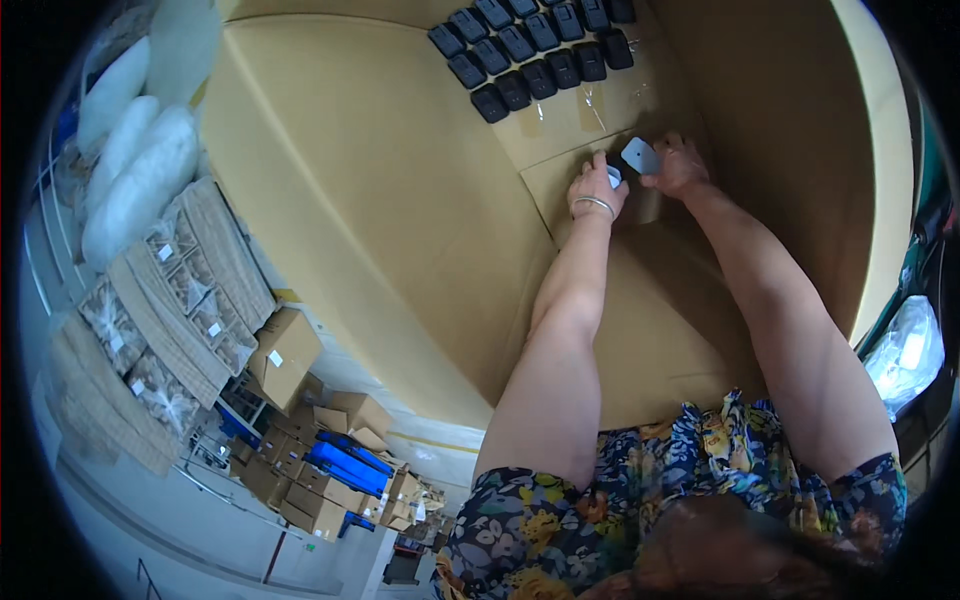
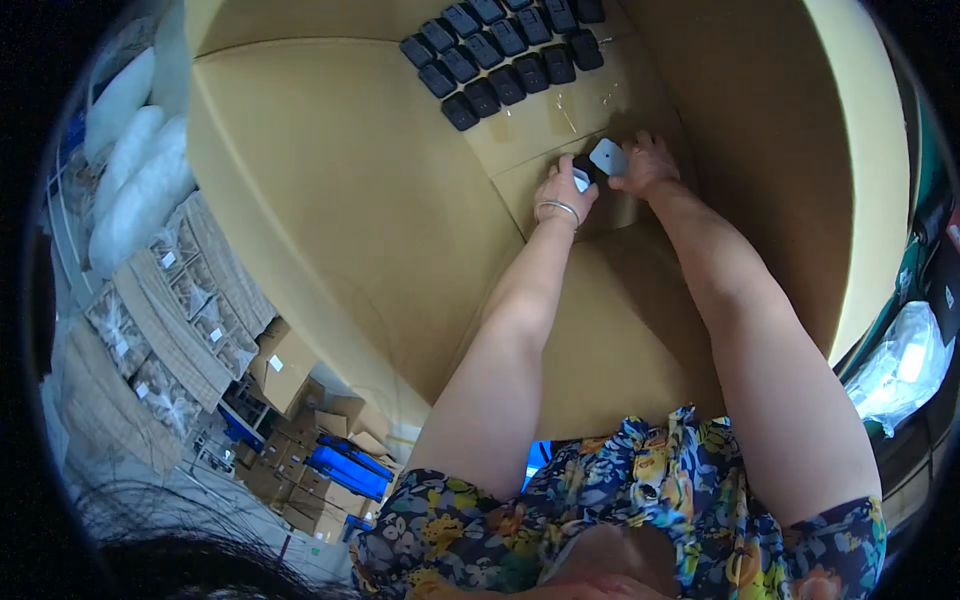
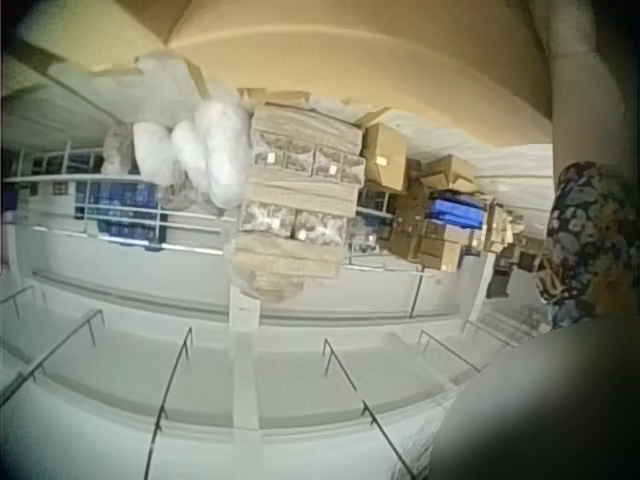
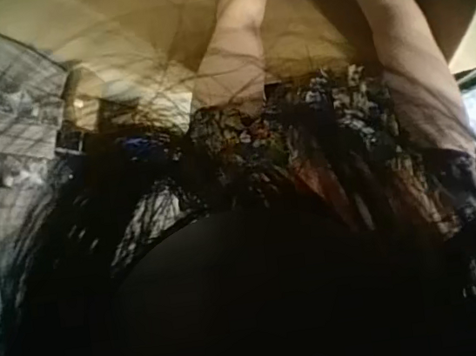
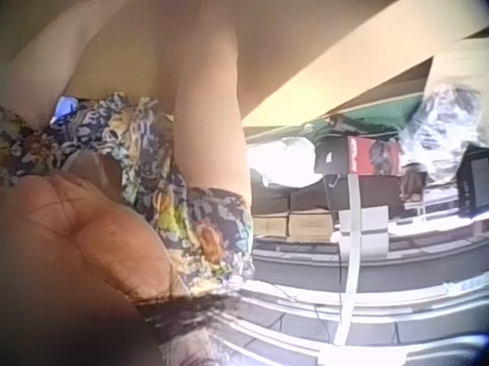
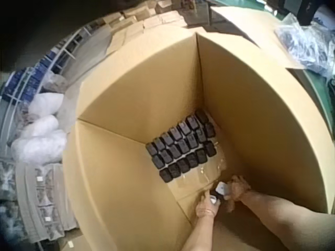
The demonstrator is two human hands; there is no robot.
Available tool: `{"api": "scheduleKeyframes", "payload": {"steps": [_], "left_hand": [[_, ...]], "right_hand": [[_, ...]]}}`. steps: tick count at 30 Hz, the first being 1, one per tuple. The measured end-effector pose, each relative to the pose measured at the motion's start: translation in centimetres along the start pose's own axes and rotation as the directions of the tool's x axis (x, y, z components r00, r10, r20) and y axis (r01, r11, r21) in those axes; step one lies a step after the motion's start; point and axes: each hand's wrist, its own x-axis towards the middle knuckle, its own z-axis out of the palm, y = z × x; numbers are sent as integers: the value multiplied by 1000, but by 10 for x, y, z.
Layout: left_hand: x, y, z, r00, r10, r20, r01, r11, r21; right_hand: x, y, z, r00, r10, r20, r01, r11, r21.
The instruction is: The person assembles small electronic devices by inserting white plastic casings into black circuit board units using a pneumatic tool. They then place the assembled units into a cardboard box, arranging them in neat rows. The person also handles loose circuit boards and white casings from a blue bin, organizing them on the workbench.
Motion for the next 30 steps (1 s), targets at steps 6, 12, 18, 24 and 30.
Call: {"api": "scheduleKeyframes", "payload": {"steps": [6, 12, 18, 24, 30], "left_hand": [[1, -22, -14, 977, 151, -149, -137, 985, 101], [64, -2, -23, 965, -14, -261, -185, 671, -718], [96, 52, -69, 959, 281, -30, -174, 501, -848], [107, 116, -92, 960, 161, -227, -232, 915, -330], [146, 125, -89, 937, 112, -330, -107, 994, 33]], "right_hand": [[17, 8, 28, 993, -57, -98, 59, 998, 9], [43, -4, -6, 963, -174, 204, -184, 125, 975], [62, 17, -35, 936, -302, 181, -291, -373, 881], [71, 24, -5, 889, 457, 41, 64, -213, 975], [-14, -6, 14, 904, 99, -416, 17, 964, 267]]}}
